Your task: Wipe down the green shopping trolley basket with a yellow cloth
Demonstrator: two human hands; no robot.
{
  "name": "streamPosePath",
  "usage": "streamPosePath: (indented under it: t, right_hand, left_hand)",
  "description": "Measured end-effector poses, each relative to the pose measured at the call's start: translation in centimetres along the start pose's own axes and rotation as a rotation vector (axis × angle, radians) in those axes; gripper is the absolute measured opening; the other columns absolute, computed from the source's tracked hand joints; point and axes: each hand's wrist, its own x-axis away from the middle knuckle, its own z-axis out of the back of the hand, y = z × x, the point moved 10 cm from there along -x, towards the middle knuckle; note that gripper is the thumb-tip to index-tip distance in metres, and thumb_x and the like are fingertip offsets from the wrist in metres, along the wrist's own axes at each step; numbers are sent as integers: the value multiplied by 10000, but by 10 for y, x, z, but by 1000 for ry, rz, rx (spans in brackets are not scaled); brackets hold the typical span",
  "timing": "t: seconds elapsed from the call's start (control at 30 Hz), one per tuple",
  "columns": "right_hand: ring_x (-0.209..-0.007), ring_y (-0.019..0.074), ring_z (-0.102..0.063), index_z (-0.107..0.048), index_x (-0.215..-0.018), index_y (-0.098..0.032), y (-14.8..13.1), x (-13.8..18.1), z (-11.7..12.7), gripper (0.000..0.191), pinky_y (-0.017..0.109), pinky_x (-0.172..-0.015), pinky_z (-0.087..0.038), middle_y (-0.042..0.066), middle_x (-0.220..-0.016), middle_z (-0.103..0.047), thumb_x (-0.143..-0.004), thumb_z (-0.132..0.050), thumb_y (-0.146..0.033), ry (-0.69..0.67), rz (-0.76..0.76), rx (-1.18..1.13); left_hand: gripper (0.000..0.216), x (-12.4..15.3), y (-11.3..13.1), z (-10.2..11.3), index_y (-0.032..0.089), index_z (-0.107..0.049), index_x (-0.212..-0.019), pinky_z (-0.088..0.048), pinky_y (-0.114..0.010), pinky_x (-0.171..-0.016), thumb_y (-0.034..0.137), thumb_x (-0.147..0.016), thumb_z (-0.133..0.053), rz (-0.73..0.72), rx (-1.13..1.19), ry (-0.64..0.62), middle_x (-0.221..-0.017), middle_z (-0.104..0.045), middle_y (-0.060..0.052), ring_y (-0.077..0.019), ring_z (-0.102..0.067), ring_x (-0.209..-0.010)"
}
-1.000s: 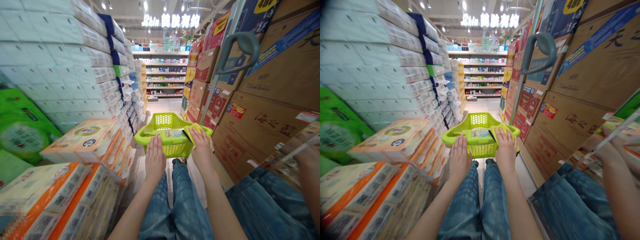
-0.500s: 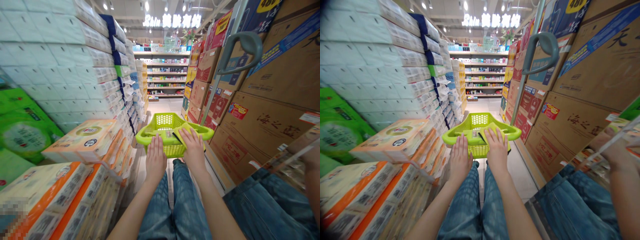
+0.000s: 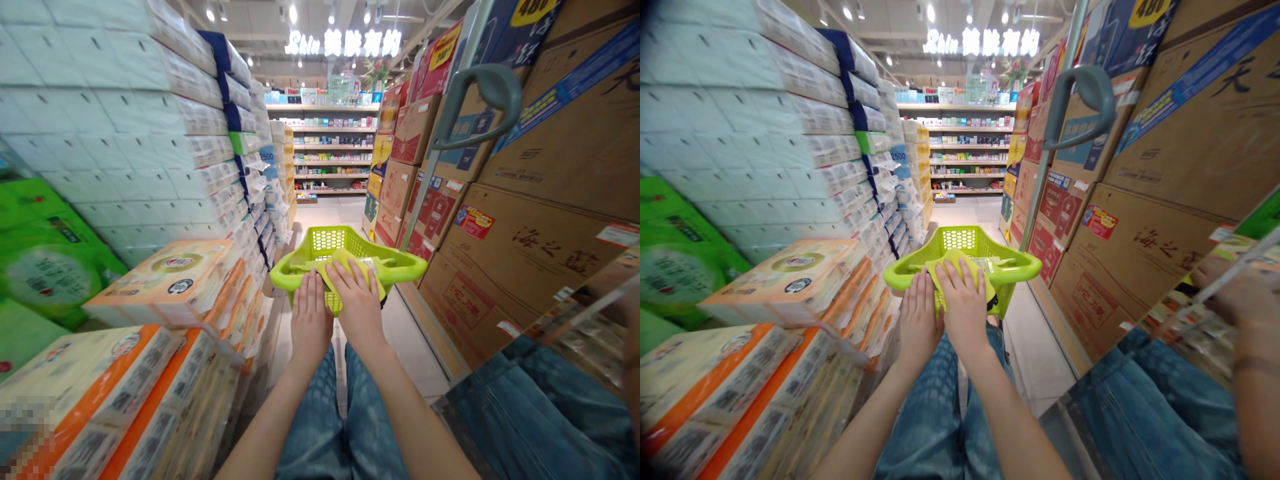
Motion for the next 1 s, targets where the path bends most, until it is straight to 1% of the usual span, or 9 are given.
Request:
streamPosePath:
  t: [0.2,0.27,0.4,0.53,0.6,0.73,0.87,0.93,1.0]
  right_hand:
    - [-1453,224,-273,-422,-1451,-275,92,27,26,806,518,-1184,-199,23,-1462,-506,-698,-394,14,194,-220,31]
    - [-1471,244,-226,-366,-1487,-265,106,37,27,837,557,-1173,-211,31,-1488,-473,-695,-376,7,263,-292,42]
    - [-1498,299,-108,-257,-1536,-209,76,40,11,829,614,-1160,-206,59,-1568,-345,-739,-366,-11,278,-298,67]
    - [-1509,279,-49,-271,-1533,-240,9,35,-17,778,605,-1180,-158,38,-1582,-320,-795,-358,-9,165,-66,44]
    - [-1511,252,-42,-287,-1525,-251,-6,38,-29,747,585,-1191,-149,30,-1576,-336,-822,-357,-9,116,48,43]
    - [-1512,227,-33,-261,-1532,-245,28,49,-33,779,583,-1193,-159,58,-1580,-326,-808,-347,30,165,54,70]
    - [-1509,268,27,-125,-1560,-206,85,62,-23,838,646,-1163,-188,94,-1635,-131,-789,-357,25,333,-114,49]
    - [-1506,278,47,-43,-1565,-197,93,65,-20,853,666,-1152,-193,99,-1641,-78,-795,-342,16,403,-177,14]
    - [-1504,292,60,6,-1564,-199,81,65,-23,856,680,-1144,-196,98,-1642,-67,-804,-325,12,441,-188,-25]
  left_hand:
    - [728,-1,4,3,64,-138,-1540,-284,-467,-1180,139,-876,-427,2,33,-1,-1572,-309,-170,-279,-258,-1470]
    - [731,-1,4,4,58,-143,-1538,-277,-459,-1184,133,-869,-429,8,37,4,-1571,-309,-171,-276,-255,-1471]
    - [724,-1,3,2,47,-152,-1533,-273,-458,-1186,135,-868,-427,14,29,6,-1566,-317,-179,-273,-245,-1475]
    - [679,0,1,0,55,-198,-1524,-296,-470,-1176,115,-879,-403,-6,-5,-8,-1568,-312,-183,-271,-227,-1480]
    - [655,0,0,-1,66,-227,-1518,-305,-473,-1171,104,-884,-386,-13,-15,-17,-1570,-311,-177,-270,-224,-1481]
    - [668,0,0,-1,47,-227,-1516,-290,-460,-1180,133,-880,-413,-8,-7,-27,-1573,-309,-164,-277,-240,-1476]
    - [699,-2,1,0,46,-197,-1524,-277,-453,-1184,132,-870,-428,-4,7,-21,-1575,-304,-162,-273,-243,-1475]
    - [714,-2,2,0,47,-172,-1529,-272,-456,-1186,129,-868,-430,-1,15,-18,-1574,-304,-167,-271,-234,-1478]
    - [725,-2,2,-1,46,-149,-1534,-272,-459,-1186,130,-870,-428,3,20,-17,-1576,-299,-170,-270,-227,-1480]
